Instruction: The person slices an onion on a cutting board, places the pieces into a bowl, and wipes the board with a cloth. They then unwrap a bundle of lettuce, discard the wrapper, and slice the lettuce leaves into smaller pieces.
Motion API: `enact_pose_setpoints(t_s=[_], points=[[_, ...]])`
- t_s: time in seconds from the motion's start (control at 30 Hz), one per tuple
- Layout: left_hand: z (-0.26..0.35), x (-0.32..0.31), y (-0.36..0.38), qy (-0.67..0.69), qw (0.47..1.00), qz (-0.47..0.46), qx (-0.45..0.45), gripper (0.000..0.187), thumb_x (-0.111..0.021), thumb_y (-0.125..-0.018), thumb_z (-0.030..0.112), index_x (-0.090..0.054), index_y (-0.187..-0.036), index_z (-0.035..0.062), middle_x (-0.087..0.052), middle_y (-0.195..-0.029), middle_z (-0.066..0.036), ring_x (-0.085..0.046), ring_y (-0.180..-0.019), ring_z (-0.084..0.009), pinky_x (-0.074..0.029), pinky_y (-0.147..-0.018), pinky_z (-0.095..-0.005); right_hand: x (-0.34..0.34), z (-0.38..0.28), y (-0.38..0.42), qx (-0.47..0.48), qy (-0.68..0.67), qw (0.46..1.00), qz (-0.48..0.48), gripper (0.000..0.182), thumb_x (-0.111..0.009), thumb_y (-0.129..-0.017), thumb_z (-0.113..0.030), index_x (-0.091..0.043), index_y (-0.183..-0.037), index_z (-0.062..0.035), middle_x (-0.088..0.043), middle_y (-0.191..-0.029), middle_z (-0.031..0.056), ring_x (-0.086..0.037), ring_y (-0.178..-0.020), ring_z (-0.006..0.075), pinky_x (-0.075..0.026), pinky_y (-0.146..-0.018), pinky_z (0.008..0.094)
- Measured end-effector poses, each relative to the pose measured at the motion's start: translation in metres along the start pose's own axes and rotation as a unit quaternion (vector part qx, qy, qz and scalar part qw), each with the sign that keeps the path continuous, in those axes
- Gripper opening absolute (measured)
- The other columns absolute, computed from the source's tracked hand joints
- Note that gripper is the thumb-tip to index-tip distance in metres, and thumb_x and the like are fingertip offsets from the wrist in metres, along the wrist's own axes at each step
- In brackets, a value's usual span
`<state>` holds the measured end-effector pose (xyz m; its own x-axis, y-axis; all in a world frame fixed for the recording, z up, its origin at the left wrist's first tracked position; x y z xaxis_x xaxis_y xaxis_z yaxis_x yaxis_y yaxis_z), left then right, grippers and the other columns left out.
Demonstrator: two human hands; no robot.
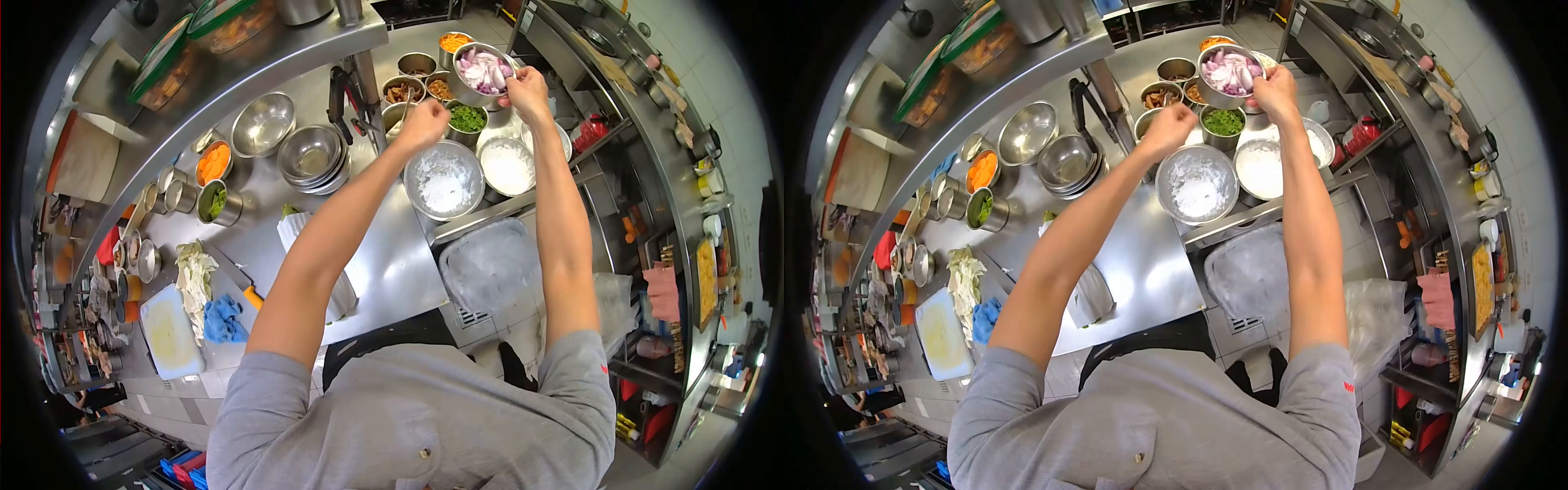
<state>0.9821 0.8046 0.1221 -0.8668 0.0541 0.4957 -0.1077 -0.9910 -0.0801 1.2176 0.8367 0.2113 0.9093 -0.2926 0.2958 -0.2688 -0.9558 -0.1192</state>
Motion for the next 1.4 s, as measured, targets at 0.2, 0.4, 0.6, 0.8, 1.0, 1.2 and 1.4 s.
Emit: enact_pose_setpoints(t_s=[0.2, 0.4, 0.6, 0.8, 1.0, 1.2, 1.4], points=[[-0.025, -0.059, -0.026, -0.182, 0.977, -0.094, 0.061, 0.056, -0.053, -0.102, 0.047, -0.072, -0.118, -0.003, -0.072, -0.12, -0.029, -0.068, -0.117, -0.0436, -0.052, -0.102, -0.0518, 0.04, 0.043, -0.002, 0.006, -0.013, 1.0, 0.022, 0.015, -0.062, -0.088, 0.0, -0.059, -0.101, 0.0071, -0.07, -0.08, 0.0151, -0.069, -0.053, 0.0191, -0.054, -0.045, 0.0316], [-0.025, -0.091, -0.051, -0.202, 0.954, -0.17, 0.143, 0.07, -0.045, -0.104, 0.057, -0.068, -0.131, -0.004, -0.063, -0.139, -0.029, -0.059, -0.132, -0.0427, -0.047, -0.11, -0.0503, 0.082, 0.091, 0.005, -0.028, -0.055, 0.998, 0.032, 0.019, -0.063, -0.089, 0.001, -0.06, -0.107, 0.0088, -0.071, -0.08, 0.0147, -0.069, -0.053, 0.0185, -0.056, -0.045, 0.0306], [-0.049, -0.104, -0.081, -0.152, 0.967, -0.204, 0.017, 0.061, -0.05, -0.101, 0.049, -0.064, -0.138, 0.0031, -0.06, -0.146, -0.022, -0.059, -0.132, -0.0417, -0.045, -0.113, -0.0506, 0.091, 0.103, 0.006, -0.043, -0.04, 0.998, 0.032, 0.018, -0.066, -0.093, -0.003, -0.06, -0.105, 0.0079, -0.071, -0.079, 0.0145, -0.067, -0.051, 0.0169, -0.054, -0.043, 0.0297], [-0.065, -0.055, -0.066, -0.356, 0.9, -0.247, 0.05, 0.043, -0.053, -0.095, 0.028, -0.074, -0.119, -0.0004, -0.069, -0.13, -0.025, -0.066, -0.123, -0.0413, -0.053, -0.104, -0.0515, 0.029, 0.116, -0.016, -0.048, -0.057, 0.997, -0.034, 0.024, -0.071, -0.097, -0.013, -0.06, -0.106, 0.007, -0.071, -0.079, 0.0137, -0.066, -0.052, 0.0152, -0.054, -0.043, 0.0294], [-0.018, -0.008, -0.019, -0.282, 0.957, -0.037, -0.055, 0.033, -0.054, -0.091, 0.013, -0.072, -0.114, -0.0015, -0.07, -0.12, -0.025, -0.068, -0.11, -0.0428, -0.053, -0.097, -0.0522, -0.047, 0.118, -0.02, -0.042, 0.085, 0.992, -0.087, 0.02, -0.059, -0.084, 0.001, -0.063, -0.102, 0.0081, -0.073, -0.087, 0.0193, -0.074, -0.061, 0.0258, -0.06, -0.049, 0.0377], [0.028, 0.044, 0.09, -0.083, 0.98, 0.025, -0.178, 0.026, -0.062, -0.092, 0.001, -0.068, -0.117, 0.0004, -0.069, -0.104, -0.015, -0.067, -0.086, -0.0275, -0.055, -0.075, -0.0374, -0.103, 0.158, -0.021, -0.087, 0.119, 0.977, -0.152, 0.028, -0.063, -0.079, 0.002, -0.067, -0.106, 0.0091, -0.074, -0.096, 0.0276, -0.077, -0.07, 0.0338, -0.063, -0.062, 0.0429], [-0.02, 0.083, 0.238, -0.019, 0.999, 0.0, -0.036, 0.024, -0.063, -0.094, 0.001, -0.07, -0.116, 0.0, -0.07, -0.105, -0.014, -0.065, -0.077, -0.0236, -0.052, -0.07, -0.0329, -0.083, 0.145, -0.017, 0.105, 0.271, 0.953, -0.088, 0.033, -0.063, -0.084, -0.012, -0.069, -0.113, 0.0007, -0.072, -0.109, 0.0304, -0.067, -0.108, 0.0484, -0.052, -0.096, 0.0534]])
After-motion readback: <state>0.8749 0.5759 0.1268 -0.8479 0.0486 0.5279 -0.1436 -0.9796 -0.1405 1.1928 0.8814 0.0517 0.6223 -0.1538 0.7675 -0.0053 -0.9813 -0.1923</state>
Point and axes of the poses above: each hand's wrist, its own y-axis away from the middle knuckle, its own x-axis out of the back of the hand, z = x × y, the point moved 6 cm from there along -y, towards the middle knuckle
